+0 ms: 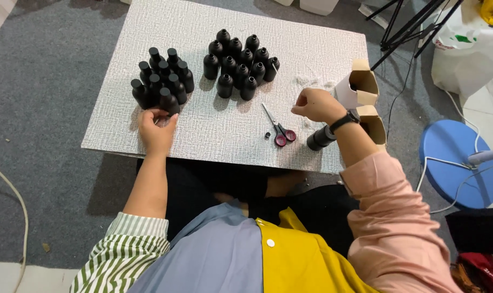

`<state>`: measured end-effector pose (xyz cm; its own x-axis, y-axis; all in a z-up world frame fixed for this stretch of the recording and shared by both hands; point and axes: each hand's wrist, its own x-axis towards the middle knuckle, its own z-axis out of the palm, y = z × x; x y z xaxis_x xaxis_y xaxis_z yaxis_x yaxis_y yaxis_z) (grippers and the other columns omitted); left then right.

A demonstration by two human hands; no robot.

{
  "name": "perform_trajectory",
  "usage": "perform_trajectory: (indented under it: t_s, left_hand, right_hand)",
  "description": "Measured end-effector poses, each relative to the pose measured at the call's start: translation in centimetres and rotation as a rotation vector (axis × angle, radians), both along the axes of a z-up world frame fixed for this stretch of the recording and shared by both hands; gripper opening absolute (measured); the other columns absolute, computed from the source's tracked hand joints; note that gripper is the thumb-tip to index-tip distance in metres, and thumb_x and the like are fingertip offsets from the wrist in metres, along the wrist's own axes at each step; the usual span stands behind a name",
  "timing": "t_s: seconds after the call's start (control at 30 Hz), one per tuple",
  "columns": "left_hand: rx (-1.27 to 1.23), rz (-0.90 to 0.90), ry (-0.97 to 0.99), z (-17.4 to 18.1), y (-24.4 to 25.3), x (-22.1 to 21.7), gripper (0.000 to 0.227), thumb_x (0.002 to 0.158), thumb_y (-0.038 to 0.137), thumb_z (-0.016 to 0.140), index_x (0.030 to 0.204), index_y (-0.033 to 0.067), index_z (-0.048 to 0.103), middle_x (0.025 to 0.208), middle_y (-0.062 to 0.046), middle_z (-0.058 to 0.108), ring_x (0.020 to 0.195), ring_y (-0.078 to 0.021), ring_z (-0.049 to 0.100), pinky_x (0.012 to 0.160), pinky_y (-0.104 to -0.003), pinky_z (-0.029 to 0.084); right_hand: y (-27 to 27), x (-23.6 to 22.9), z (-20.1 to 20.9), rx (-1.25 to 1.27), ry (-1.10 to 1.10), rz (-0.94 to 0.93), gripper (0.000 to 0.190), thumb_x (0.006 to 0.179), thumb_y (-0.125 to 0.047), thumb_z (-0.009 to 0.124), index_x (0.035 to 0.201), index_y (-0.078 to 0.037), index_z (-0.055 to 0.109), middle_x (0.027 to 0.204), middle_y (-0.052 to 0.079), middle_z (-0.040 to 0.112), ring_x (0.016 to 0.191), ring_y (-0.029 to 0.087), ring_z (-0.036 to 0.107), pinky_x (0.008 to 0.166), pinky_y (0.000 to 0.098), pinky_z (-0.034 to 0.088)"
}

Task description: Assembling small black dropper bottles by inserting plastic tips and screwing on caps.

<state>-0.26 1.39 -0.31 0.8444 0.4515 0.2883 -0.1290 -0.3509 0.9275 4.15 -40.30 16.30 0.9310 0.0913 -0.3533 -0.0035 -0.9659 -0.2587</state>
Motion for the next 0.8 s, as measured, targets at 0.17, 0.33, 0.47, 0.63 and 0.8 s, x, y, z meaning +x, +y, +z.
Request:
perform_trajectory:
  t_s: [0.17,0.33,0.47,0.63,0.8]
  left_hand:
    - [0.055,0.075,-0.080,3.5,-1.9,-1.9,0.027,0.086,0.008,0.084,0.093,0.0109,0.058,0.112,-0.008,0.056,0.110,-0.0314,0.063,0.095,-0.036,0.057]
    - [-0.110,-0.225,-0.186,5.9,-7.0,-4.1,0.017,0.092,0.011,0.078,0.098,0.0154,0.062,0.105,-0.003,0.065,0.098,-0.0159,0.061,0.084,-0.027,0.052]
    - [-0.557,-0.586,0.039,8.5,-10.6,-6.0,0.030,0.087,0.011,0.081,0.114,0.0090,0.069,0.114,-0.004,0.072,0.097,-0.0081,0.066,0.088,-0.024,0.056]
    - [-0.532,-0.566,0.216,9.2,-10.9,-6.1,0.019,0.085,0.012,0.084,0.102,0.0073,0.077,0.084,-0.006,0.073,0.073,-0.0081,0.069,0.073,-0.021,0.058]
    - [-0.650,-0.499,0.383,9.9,-10.8,-5.5,0.017,0.083,0.009,0.085,0.098,0.0010,0.079,0.079,-0.017,0.078,0.076,-0.0175,0.075,0.078,-0.029,0.063]
  right_hand:
    - [2.9,-4.8,1.1,0.294,-0.152,-0.065,0.033,0.089,-0.032,0.078,0.105,-0.003,0.072,0.095,0.017,0.074,0.099,0.034,0.071,0.090,0.0458,0.054]
    - [7.6,-9.1,-1.3,0.683,-0.110,-0.146,0.028,0.087,-0.025,0.084,0.097,-0.004,0.068,0.084,0.013,0.073,0.082,0.026,0.071,0.076,0.0364,0.058]
    - [10.6,-10.8,-4.8,0.804,-0.116,-0.143,0.032,0.078,-0.026,0.090,0.097,-0.011,0.069,0.082,0.006,0.075,0.080,0.016,0.071,0.072,0.0309,0.059]
    - [13.1,-12.5,-4.1,0.805,-0.107,-0.197,0.032,0.075,-0.024,0.091,0.095,-0.012,0.069,0.079,0.005,0.075,0.075,0.017,0.073,0.068,0.0287,0.060]
    - [11.8,-12.4,-4.2,0.760,-0.135,-0.241,0.039,0.074,-0.024,0.091,0.104,-0.013,0.069,0.091,0.007,0.079,0.088,0.023,0.076,0.078,0.0339,0.062]
